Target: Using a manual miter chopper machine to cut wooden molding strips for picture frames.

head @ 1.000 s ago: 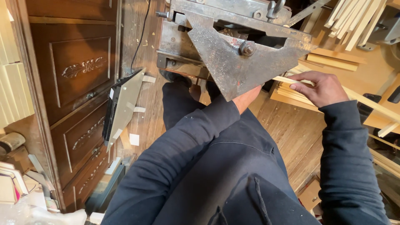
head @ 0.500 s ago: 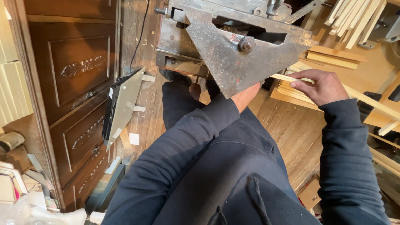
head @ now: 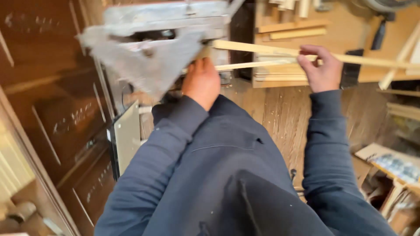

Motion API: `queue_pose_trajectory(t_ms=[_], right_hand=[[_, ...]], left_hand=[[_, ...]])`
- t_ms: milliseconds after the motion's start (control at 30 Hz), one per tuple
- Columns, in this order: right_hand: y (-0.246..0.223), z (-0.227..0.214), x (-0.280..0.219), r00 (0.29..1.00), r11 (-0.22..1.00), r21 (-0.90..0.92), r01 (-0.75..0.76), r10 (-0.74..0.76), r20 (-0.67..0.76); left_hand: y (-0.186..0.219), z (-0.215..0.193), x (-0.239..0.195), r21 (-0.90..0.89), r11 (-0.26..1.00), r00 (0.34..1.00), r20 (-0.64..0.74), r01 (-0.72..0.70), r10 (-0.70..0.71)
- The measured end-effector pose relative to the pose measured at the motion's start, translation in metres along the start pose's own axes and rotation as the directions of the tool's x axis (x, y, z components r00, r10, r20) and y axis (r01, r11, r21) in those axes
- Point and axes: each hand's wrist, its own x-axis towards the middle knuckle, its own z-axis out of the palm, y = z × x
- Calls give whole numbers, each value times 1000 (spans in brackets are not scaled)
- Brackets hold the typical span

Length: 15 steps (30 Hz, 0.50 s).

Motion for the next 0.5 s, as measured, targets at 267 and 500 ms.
queue_pose_trajectory(t_ms=[267, 500], right_hand=[[73, 41, -41, 986, 956, 289, -55, 97, -132], [77, 61, -32, 981, 927, 368, 66, 7, -193]], left_hand=[[-17, 0, 7, 94, 976, 974, 135, -197, 183], [-27, -1, 11, 68, 972, 950, 235, -227, 205]])
